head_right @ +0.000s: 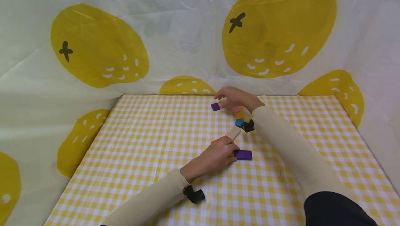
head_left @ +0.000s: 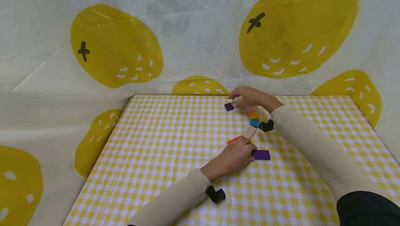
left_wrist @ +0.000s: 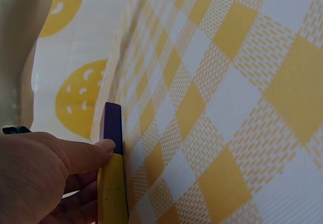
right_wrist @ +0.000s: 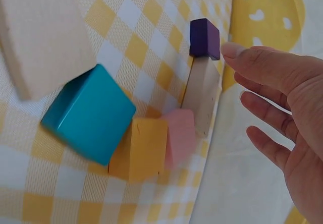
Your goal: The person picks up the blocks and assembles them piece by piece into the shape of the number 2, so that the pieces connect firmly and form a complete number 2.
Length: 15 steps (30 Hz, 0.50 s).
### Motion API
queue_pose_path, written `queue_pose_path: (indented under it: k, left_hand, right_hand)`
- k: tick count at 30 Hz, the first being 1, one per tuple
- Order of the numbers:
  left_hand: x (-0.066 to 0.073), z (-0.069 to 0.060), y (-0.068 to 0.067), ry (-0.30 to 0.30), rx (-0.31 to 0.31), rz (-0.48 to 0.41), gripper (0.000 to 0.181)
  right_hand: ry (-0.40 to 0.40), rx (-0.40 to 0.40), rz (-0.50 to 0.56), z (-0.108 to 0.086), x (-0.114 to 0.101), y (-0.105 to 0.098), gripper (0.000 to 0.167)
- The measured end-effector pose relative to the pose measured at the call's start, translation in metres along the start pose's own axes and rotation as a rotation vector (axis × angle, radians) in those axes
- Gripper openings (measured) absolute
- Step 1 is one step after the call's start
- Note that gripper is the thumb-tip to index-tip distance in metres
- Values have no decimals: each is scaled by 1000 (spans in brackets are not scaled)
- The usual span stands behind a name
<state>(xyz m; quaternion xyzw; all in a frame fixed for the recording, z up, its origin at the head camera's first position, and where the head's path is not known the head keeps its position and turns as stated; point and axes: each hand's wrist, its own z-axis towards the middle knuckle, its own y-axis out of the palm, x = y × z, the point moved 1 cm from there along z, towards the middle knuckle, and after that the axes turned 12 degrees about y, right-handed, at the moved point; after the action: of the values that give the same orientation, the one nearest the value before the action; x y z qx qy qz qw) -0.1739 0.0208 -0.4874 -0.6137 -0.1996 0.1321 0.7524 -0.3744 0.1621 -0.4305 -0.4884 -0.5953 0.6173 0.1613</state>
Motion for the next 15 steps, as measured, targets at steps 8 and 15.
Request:
queue_pose_path:
  k: [8, 15]
  left_hand:
    - [-4, -1, -1, 4, -16, 50, 24]
    - [-6, -3, -1, 5, -16, 97, 25]
  right_hand:
    - [27, 13, -3, -10, 8, -1, 40]
    - [30, 16, 7, -20, 9, 1, 40]
